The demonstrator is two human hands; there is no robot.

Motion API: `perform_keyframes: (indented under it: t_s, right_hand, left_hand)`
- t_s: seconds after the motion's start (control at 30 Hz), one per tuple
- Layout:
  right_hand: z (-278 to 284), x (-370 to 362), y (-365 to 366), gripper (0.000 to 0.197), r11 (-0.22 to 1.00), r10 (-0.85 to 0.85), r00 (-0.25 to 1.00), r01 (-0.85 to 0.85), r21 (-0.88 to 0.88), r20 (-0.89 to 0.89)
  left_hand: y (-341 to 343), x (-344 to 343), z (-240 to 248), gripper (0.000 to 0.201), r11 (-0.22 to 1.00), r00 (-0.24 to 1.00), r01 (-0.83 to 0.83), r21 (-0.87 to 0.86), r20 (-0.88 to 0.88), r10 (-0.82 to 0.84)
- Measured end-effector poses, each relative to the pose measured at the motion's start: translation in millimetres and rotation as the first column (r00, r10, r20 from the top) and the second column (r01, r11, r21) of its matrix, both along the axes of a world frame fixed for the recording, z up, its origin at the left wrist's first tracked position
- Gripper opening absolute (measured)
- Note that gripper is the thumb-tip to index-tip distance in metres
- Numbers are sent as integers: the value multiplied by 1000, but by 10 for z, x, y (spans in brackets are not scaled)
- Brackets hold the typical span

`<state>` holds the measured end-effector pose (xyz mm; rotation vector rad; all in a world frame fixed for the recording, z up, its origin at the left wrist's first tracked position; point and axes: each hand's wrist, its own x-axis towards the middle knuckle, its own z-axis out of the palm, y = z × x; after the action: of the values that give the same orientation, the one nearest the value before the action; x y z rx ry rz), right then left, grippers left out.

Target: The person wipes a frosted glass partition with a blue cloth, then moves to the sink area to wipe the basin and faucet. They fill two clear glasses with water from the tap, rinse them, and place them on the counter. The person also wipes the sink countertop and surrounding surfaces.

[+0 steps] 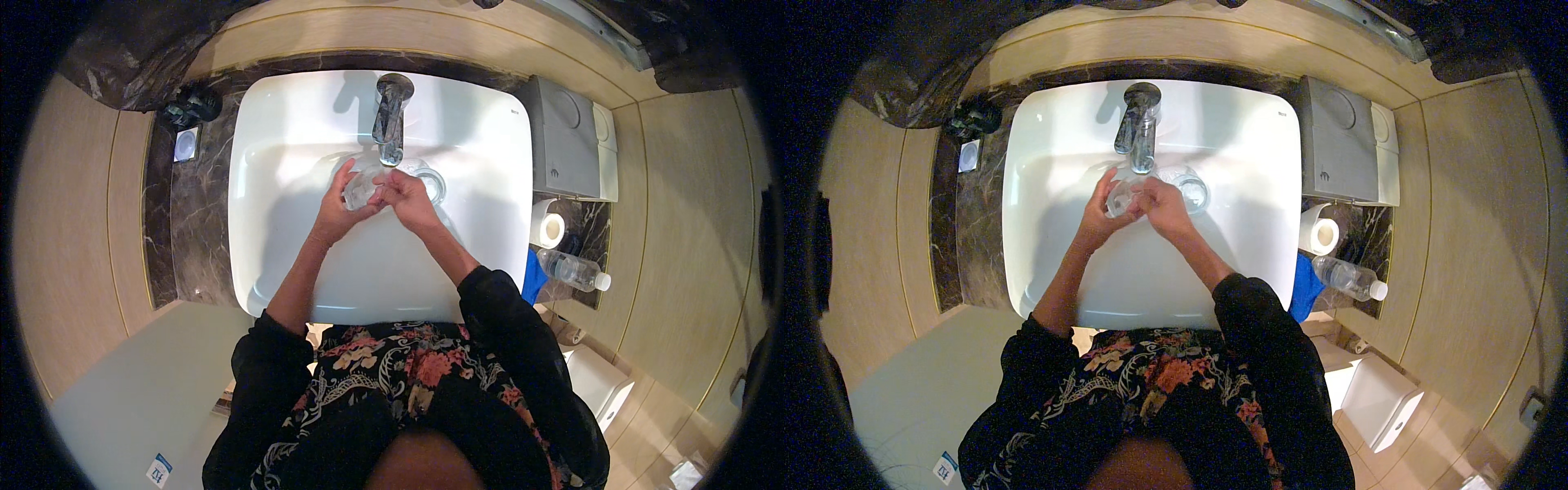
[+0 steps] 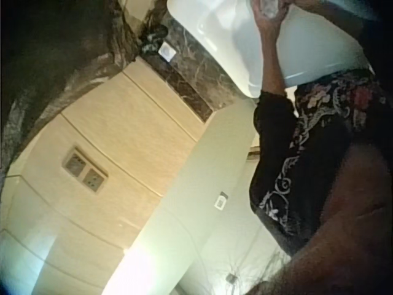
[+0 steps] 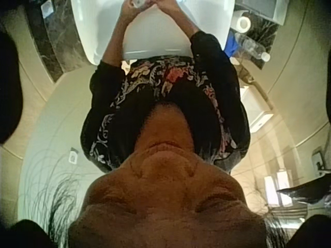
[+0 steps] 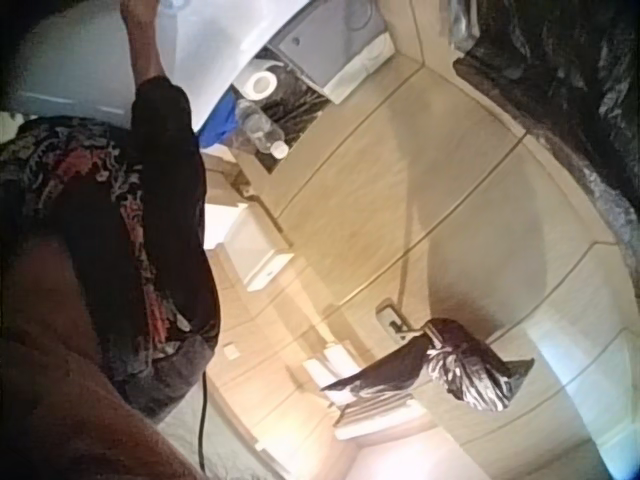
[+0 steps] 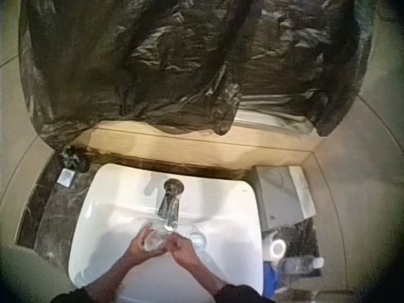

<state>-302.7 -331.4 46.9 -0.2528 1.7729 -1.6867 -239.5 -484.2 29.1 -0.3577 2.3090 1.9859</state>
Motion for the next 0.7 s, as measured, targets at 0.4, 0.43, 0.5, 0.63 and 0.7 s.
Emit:
perform_keyframes:
  t_s: [0.4, 0.43, 0.5, 0.63, 0.7]
  right_hand:
    - [-36, 31, 13, 32, 909, 417, 859, -394, 135, -297]
    - [-60, 19, 63, 38, 861, 508, 783, -468, 200, -359]
    - [-16, 63, 154, 43, 772, 634, 673, -522, 362, -382]
    - [145, -18, 105, 48, 683, 717, 646, -577, 447, -262]
    - [86, -3, 67, 42, 843, 532, 831, -504, 187, -160]
  left_hand:
    - [23, -52, -193, 59, 604, 915, -297, 739, 401, -41]
    - [24, -54, -175, 61, 608, 885, -322, 726, 459, -81]
    - [25, -66, -123, 65, 618, 808, -368, 695, 568, -158]
    - [8, -80, -242, 60, 637, 857, -313, 704, 498, -129]
    - [37, -61, -209, 59, 690, 910, -270, 672, 413, -46]
